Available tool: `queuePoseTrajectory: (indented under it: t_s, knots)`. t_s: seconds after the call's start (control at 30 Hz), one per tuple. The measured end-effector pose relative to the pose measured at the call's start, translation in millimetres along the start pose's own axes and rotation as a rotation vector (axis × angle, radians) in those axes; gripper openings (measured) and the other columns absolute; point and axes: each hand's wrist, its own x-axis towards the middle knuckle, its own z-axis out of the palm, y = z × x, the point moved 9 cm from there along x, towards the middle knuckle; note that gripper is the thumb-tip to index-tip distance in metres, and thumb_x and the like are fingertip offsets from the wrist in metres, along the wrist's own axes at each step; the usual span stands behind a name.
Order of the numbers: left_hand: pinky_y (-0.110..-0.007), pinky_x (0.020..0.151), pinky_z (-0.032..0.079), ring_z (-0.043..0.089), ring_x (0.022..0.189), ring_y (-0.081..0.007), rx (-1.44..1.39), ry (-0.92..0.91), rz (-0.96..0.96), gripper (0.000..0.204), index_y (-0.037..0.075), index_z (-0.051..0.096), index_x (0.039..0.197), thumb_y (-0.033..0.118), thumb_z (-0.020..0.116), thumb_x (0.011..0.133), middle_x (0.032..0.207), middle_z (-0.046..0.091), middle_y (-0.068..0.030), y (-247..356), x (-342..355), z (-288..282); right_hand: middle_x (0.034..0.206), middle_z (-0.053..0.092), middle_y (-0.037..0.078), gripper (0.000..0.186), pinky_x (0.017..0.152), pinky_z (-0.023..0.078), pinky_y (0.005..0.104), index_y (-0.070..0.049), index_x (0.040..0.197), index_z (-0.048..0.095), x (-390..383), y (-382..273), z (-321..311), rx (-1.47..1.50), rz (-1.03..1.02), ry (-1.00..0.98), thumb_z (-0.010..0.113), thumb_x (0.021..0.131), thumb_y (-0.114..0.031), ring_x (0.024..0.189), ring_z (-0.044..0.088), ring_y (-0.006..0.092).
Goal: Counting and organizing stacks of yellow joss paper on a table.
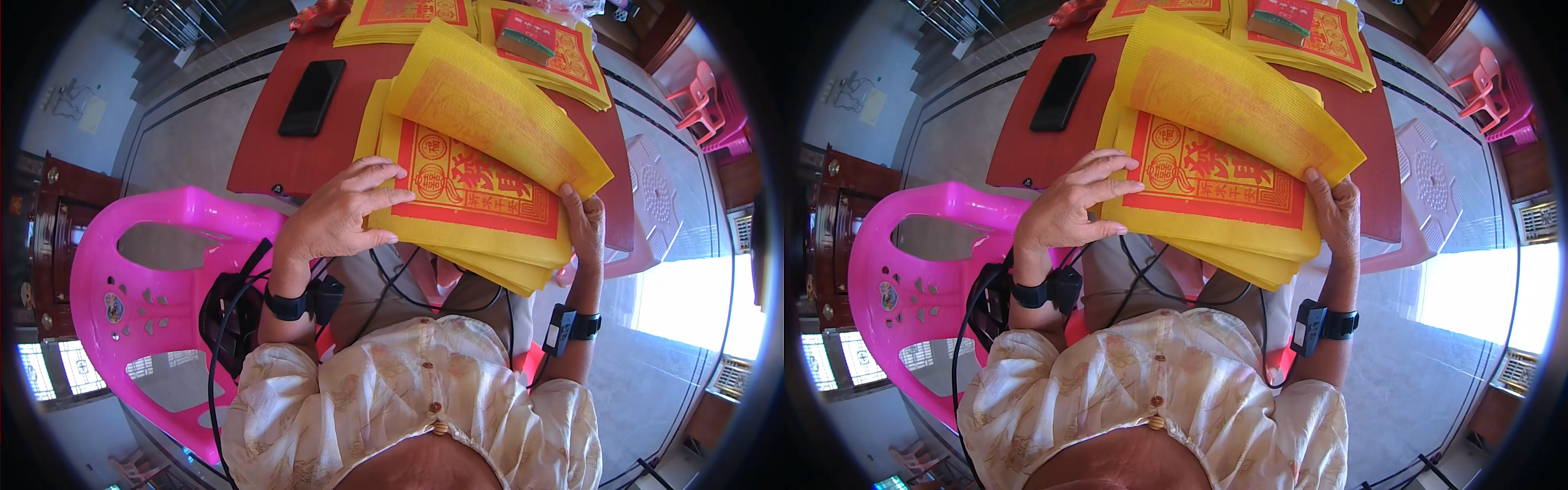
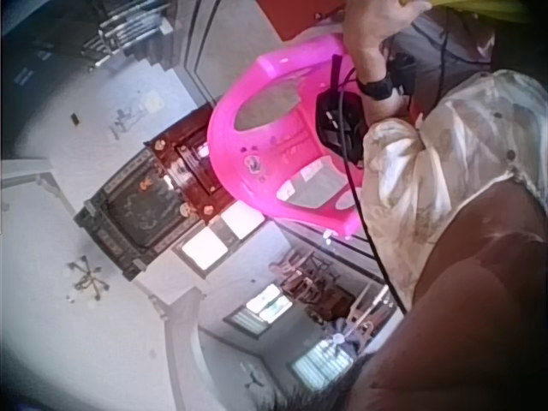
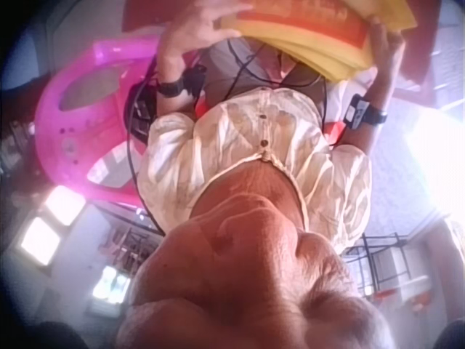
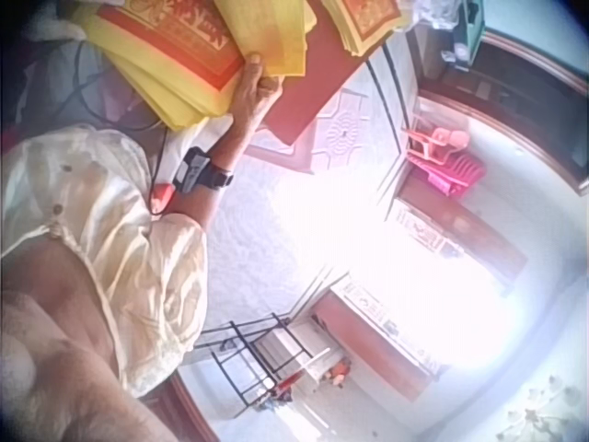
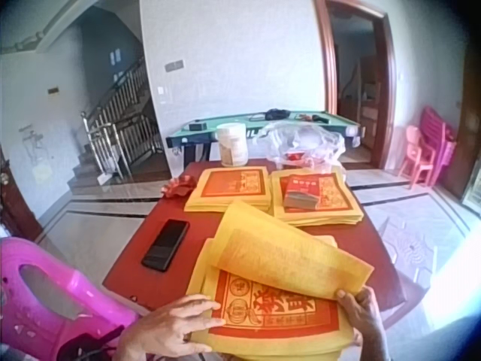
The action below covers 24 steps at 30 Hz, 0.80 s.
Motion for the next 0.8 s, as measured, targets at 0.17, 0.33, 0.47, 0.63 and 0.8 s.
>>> queuePoseTrajectory:
  t_s: [0.17,0.33,0.47,0.63,0.8]
  knots:
    - [-0.041,0.097,0.037,0.041,0.117,-0.0343,0.001,-0.031,-0.004,0.058,0.008,0.060,0.113,0.016,0.078,0.058,0.125,0.047,-0.0136,-1.6,-0.5,3.3,0.080,0.057,0.002,0.030,0.058,0.044,0.0224,0.004,0.085,0.063,1.0,3.1,1.1,0.014,0.007,-0.015,0.060,0.088,-0.026,0.069,0.055,0.0068]
    - [-0.041,0.097,0.037,0.041,0.117,-0.0341,0.007,-0.034,-0.001,0.059,0.009,0.059,0.114,0.016,0.077,0.058,0.125,0.047,-0.0136,-1.7,-0.8,3.9,0.085,0.055,0.004,0.030,0.060,0.044,0.0236,0.006,0.085,0.063,2.1,6.6,0.7,0.009,0.013,-0.020,0.060,0.088,-0.024,0.073,0.054,0.0083]
    - [-0.041,0.098,0.037,0.041,0.117,-0.0340,0.023,-0.035,0.010,0.059,0.010,0.059,0.115,0.015,0.075,0.059,0.125,0.047,-0.0139,-0.3,0.3,3.8,0.088,0.054,0.005,0.031,0.062,0.044,0.0242,0.007,0.084,0.062,1.9,4.7,-0.2,0.006,0.015,-0.020,0.060,0.088,-0.024,0.075,0.054,0.0093]
    - [-0.039,0.098,0.038,0.044,0.114,-0.0325,0.045,-0.014,0.020,0.052,0.007,0.060,0.111,0.017,0.073,0.062,0.120,0.049,-0.0174,2.6,0.5,2.6,0.087,0.054,0.005,0.031,0.062,0.043,0.0241,0.007,0.084,0.062,2.0,7.0,0.2,0.004,0.005,-0.024,0.060,0.088,-0.023,0.075,0.054,0.0095]
    - [-0.041,0.098,0.037,0.042,0.117,-0.0344,0.011,-0.027,-0.007,0.056,0.009,0.060,0.113,0.016,0.073,0.059,0.125,0.047,-0.0144,-1.6,-0.9,4.6,0.087,0.053,0.005,0.030,0.061,0.044,0.0241,0.007,0.084,0.063,1.5,6.0,1.0,-0.002,0.011,-0.027,0.060,0.088,-0.023,0.074,0.054,0.0094]
